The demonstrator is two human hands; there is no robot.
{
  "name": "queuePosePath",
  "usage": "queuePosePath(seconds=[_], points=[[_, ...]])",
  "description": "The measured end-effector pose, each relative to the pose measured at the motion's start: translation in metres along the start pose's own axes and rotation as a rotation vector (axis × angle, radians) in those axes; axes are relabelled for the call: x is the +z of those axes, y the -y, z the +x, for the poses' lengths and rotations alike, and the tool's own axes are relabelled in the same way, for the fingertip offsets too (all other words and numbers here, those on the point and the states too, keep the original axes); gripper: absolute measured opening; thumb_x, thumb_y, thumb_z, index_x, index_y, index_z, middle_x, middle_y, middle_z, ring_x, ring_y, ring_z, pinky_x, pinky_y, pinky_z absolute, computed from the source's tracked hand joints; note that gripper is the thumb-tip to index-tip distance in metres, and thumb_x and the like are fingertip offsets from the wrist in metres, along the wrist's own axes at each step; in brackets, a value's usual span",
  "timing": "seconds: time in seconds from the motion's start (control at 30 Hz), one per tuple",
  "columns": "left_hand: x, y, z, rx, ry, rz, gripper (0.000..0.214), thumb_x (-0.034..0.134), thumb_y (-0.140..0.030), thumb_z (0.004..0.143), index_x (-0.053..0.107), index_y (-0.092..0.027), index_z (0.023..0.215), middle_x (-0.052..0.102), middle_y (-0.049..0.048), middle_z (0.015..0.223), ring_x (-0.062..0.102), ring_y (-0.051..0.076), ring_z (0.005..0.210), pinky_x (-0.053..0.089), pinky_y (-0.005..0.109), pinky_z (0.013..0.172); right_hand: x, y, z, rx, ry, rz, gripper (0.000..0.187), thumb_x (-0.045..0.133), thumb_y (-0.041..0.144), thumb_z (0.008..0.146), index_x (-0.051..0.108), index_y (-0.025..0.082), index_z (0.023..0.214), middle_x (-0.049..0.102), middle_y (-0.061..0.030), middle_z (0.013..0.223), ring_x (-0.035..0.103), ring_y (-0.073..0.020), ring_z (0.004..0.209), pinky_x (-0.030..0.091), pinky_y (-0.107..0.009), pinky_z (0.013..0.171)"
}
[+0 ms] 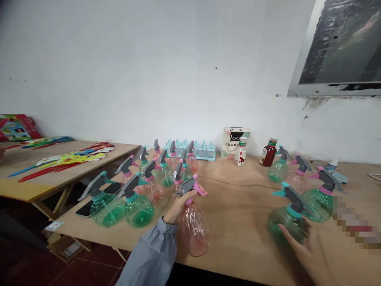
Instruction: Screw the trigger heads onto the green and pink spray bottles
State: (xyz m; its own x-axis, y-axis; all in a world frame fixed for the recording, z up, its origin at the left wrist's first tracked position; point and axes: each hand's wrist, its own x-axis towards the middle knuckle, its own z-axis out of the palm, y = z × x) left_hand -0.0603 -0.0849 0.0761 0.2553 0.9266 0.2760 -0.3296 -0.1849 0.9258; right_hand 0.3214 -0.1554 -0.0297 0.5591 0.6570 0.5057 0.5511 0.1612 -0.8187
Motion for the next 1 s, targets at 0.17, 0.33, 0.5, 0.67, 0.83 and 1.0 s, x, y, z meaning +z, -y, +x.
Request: queuePosePath(seconds=[0.17, 0.33, 0.5, 0.67, 0.83, 1.0], points=[[0.006, -0.005, 0.001, 0.035, -0.006, 0.05, 0.033, 0.074, -0.052, 0.07, 0.066, -0.02, 0.069, 0.067, 0.0028, 0.068, 0.06, 0.017, 0.069, 0.048, 0.029, 0.07, 0.083, 0.024, 0.016, 0.047, 0.195, 0.207, 0.084, 0.079, 0.072, 0.053, 0.048, 0.025, 0.116, 0.064, -0.0128, 0.115, 0.066, -0.037, 0.105, 0.055, -0.057, 0.096], [0.01, -0.005, 0.001, 0.03, 0.004, 0.046, 0.036, 0.075, -0.054, 0.07, 0.064, -0.019, 0.066, 0.065, 0.0015, 0.063, 0.058, 0.015, 0.064, 0.048, 0.03, 0.073, 0.136, 0.022, 0.039, 0.005, 0.228, 0.237, 0.087, 0.078, 0.072, 0.057, 0.047, 0.022, 0.121, 0.062, -0.0152, 0.123, 0.063, -0.0341, 0.111, 0.05, -0.055, 0.099], [0.012, -0.005, 0.0, 0.049, 0.096, 0.025, 0.034, 0.076, -0.05, 0.069, 0.068, -0.017, 0.074, 0.069, 0.0037, 0.074, 0.061, 0.015, 0.072, 0.049, 0.029, 0.077, 0.156, 0.02, 0.038, -0.022, 0.176, 0.184, 0.092, 0.073, 0.075, 0.061, 0.044, 0.02, 0.128, 0.058, -0.018, 0.13, 0.058, -0.0359, 0.119, 0.044, -0.057, 0.104], [0.014, 0.011, 0.004, -0.157, -0.205, -0.061, 0.042, 0.076, -0.056, 0.065, 0.061, -0.017, 0.067, 0.062, -0.001, 0.06, 0.041, 0.006, 0.046, 0.036, 0.021, 0.047, 0.157, 0.015, 0.037, -0.047, 0.172, 0.162, 0.09, 0.073, 0.074, 0.062, 0.046, 0.021, 0.13, 0.06, -0.0176, 0.128, 0.058, -0.0356, 0.117, 0.044, -0.056, 0.103], [0.016, 0.008, 0.0, 0.048, -0.002, 0.026, 0.03, 0.073, -0.045, 0.071, 0.071, -0.017, 0.081, 0.071, 0.0035, 0.076, 0.062, 0.015, 0.075, 0.049, 0.026, 0.073, 0.159, 0.007, 0.04, -0.073, 0.172, 0.2, 0.089, 0.075, 0.07, 0.063, 0.046, 0.022, 0.132, 0.06, -0.0168, 0.129, 0.061, -0.0326, 0.113, 0.048, -0.053, 0.099], [0.018, 0.007, -0.006, 0.037, -0.055, 0.195, 0.038, 0.062, -0.053, 0.079, 0.064, -0.018, 0.065, 0.066, 0.0013, 0.061, 0.058, 0.014, 0.062, 0.047, 0.027, 0.066, 0.159, 0.006, 0.039, -0.067, 0.185, 0.212, 0.091, 0.075, 0.071, 0.063, 0.045, 0.022, 0.133, 0.06, -0.0154, 0.128, 0.061, -0.0319, 0.113, 0.049, -0.052, 0.099]])
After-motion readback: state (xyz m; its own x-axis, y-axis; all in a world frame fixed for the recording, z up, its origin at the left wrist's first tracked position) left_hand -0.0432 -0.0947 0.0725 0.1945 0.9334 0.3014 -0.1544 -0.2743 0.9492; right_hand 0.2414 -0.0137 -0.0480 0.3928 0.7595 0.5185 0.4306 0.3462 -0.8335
